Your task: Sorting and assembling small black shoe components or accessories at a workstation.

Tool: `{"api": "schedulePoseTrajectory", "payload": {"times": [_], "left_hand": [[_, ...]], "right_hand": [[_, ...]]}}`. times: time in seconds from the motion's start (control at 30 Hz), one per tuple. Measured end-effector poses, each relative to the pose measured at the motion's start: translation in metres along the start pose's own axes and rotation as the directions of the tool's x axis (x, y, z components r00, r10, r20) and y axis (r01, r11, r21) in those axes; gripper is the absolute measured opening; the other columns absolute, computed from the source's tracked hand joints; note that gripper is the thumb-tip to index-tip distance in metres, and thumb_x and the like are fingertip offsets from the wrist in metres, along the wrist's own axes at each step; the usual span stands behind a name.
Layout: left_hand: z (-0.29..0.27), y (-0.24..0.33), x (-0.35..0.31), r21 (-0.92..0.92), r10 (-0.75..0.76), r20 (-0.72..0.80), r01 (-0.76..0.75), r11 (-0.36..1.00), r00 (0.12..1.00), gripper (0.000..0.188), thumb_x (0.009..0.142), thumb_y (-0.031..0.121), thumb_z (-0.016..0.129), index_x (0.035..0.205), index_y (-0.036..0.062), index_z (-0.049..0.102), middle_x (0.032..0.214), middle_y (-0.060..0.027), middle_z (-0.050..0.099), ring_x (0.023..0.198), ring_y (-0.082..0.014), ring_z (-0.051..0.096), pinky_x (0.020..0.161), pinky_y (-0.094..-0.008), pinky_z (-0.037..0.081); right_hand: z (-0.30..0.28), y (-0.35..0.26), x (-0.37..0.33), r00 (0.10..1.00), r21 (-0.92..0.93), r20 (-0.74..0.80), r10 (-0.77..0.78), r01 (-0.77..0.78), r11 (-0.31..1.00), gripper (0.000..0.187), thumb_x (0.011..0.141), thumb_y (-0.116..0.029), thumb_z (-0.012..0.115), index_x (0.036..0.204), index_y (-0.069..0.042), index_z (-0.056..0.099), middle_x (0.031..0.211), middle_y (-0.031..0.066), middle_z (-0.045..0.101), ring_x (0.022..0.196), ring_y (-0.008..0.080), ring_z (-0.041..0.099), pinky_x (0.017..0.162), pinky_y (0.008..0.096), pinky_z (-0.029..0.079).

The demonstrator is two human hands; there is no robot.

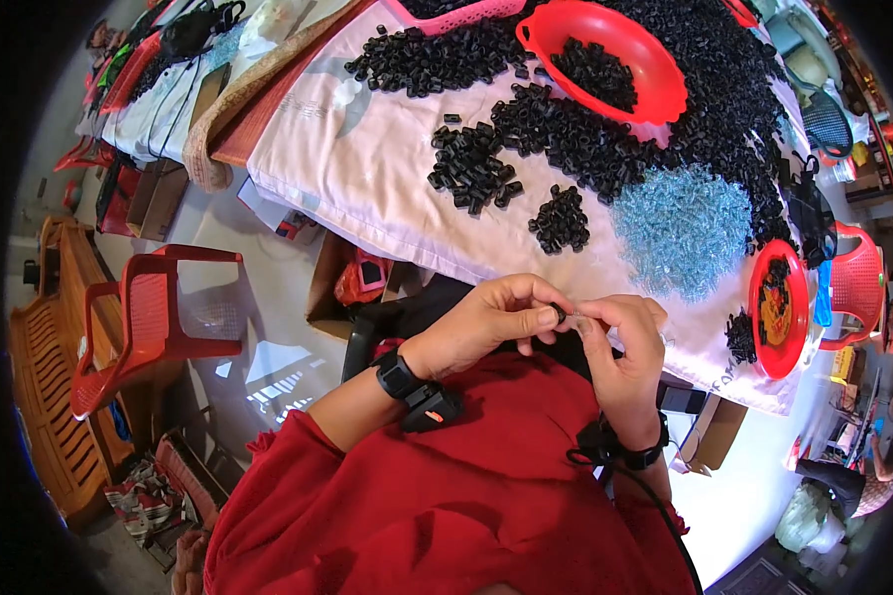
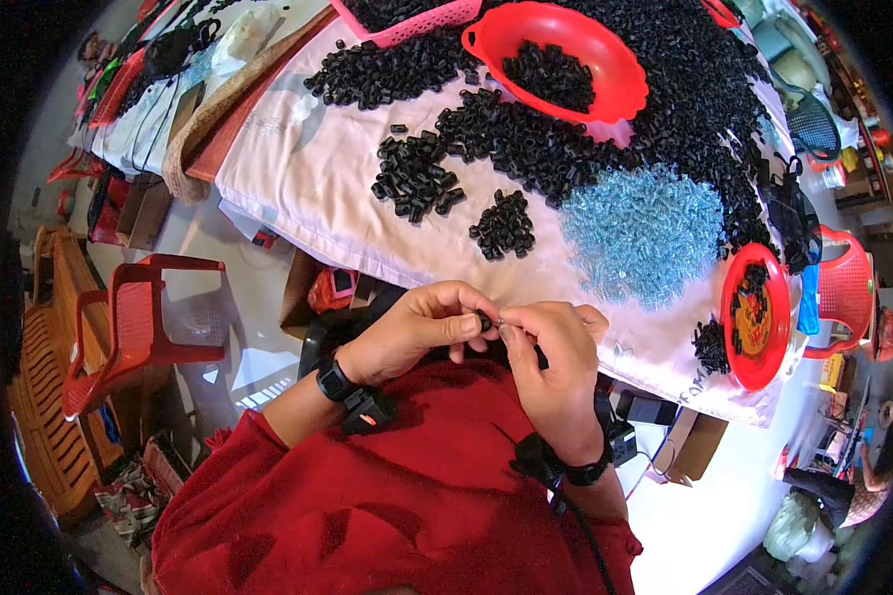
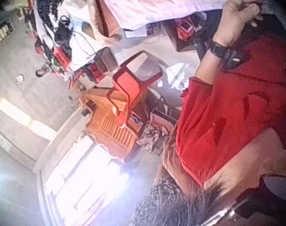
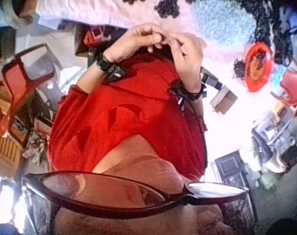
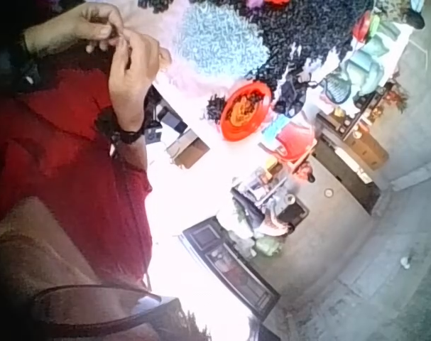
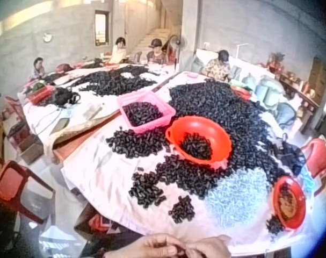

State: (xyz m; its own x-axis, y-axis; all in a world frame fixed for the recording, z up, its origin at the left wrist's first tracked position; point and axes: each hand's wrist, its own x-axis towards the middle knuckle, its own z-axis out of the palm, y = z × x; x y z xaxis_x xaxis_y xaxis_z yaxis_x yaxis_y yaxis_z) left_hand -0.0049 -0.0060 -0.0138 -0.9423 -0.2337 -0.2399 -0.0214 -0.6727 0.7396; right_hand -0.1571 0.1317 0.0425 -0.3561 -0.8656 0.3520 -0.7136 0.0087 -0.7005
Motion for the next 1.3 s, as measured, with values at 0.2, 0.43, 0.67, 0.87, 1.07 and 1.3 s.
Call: {"api": "schedulePoseTrajectory", "payload": {"times": [0.2, 0.43, 0.67, 0.87, 1.07, 1.3], "left_hand": [[0.004, 0.001, 0.000, -0.023, 0.036, -0.030, -0.037, 0.999, 0.999, 0.026, 0.099, 0.014, 0.068, 0.122, 0.0017, 0.065, 0.107, -0.0072, 0.071, 0.100, -0.0130, 0.069, 0.079, -0.0263, 0.058], [0.003, -0.013, 0.002, -0.088, 0.059, 0.005, -0.059, 0.994, 0.998, 0.025, 0.099, 0.010, 0.066, 0.122, 0.0004, 0.062, 0.109, -0.0097, 0.072, 0.096, -0.0144, 0.070, 0.085, -0.0288, 0.058], [0.002, -0.013, 0.001, -0.128, 0.057, 0.012, -0.055, 0.990, 0.998, 0.024, 0.101, 0.012, 0.065, 0.121, 0.0003, 0.062, 0.106, -0.0069, 0.072, 0.093, -0.0116, 0.068, 0.085, -0.0266, 0.057], [-0.005, -0.014, 0.001, 0.042, 0.096, -0.020, -0.095, 0.995, 0.995, 0.020, 0.098, 0.010, 0.068, 0.117, 0.0027, 0.065, 0.101, -0.0017, 0.070, 0.089, -0.0072, 0.065, 0.081, -0.0228, 0.054], [-0.007, -0.020, 0.002, 0.114, 0.162, -0.069, -0.154, 0.981, 0.984, 0.021, 0.096, 0.009, 0.071, 0.116, 0.0029, 0.066, 0.094, 0.0010, 0.068, 0.086, -0.0054, 0.063, 0.078, -0.0215, 0.052], [-0.007, -0.016, 0.001, 0.030, 0.071, -0.060, -0.069, 0.997, 0.996, 0.025, 0.096, 0.008, 0.071, 0.120, 0.0012, 0.066, 0.098, -0.0016, 0.070, 0.089, -0.0074, 0.065, 0.081, -0.0221, 0.053]], "right_hand": [[0.001, -0.006, -0.001, 0.998, 0.016, -0.035, 0.043, -0.043, 0.999, 0.016, 0.086, -0.001, 0.072, 0.101, -0.007, 0.069, 0.089, 0.0021, 0.067, 0.075, 0.0153, 0.062, 0.086, 0.0330, 0.034], [0.000, 0.002, -0.002, 0.997, -0.069, 0.057, -0.057, 0.060, 0.996, 0.014, 0.087, -0.004, 0.071, 0.101, -0.007, 0.069, 0.088, 0.0018, 0.067, 0.076, 0.0151, 0.062, 0.086, 0.0349, 0.034], [0.003, -0.002, -0.002, 0.995, -0.010, 0.064, 0.072, -0.071, 0.997, 0.009, 0.087, -0.005, 0.071, 0.095, -0.008, 0.070, 0.086, 0.0027, 0.067, 0.078, 0.0181, 0.063, 0.086, 0.0361, 0.034], [0.009, -0.002, -0.003, 1.000, -0.093, 0.018, 0.006, -0.004, 0.996, 0.010, 0.086, -0.005, 0.073, 0.095, -0.009, 0.070, 0.085, 0.0032, 0.067, 0.078, 0.0202, 0.063, 0.086, 0.0374, 0.034], [0.015, 0.001, -0.002, 0.989, -0.209, 0.052, -0.135, 0.143, 0.967, 0.015, 0.085, -0.003, 0.072, 0.100, -0.007, 0.071, 0.087, 0.0043, 0.068, 0.081, 0.0222, 0.064, 0.087, 0.0395, 0.035], [0.010, 0.000, -0.002, 0.996, -0.152, 0.066, -0.064, 0.073, 0.986, 0.016, 0.086, -0.003, 0.071, 0.101, -0.008, 0.071, 0.087, 0.0033, 0.067, 0.080, 0.0197, 0.064, 0.087, 0.0376, 0.034]]}}
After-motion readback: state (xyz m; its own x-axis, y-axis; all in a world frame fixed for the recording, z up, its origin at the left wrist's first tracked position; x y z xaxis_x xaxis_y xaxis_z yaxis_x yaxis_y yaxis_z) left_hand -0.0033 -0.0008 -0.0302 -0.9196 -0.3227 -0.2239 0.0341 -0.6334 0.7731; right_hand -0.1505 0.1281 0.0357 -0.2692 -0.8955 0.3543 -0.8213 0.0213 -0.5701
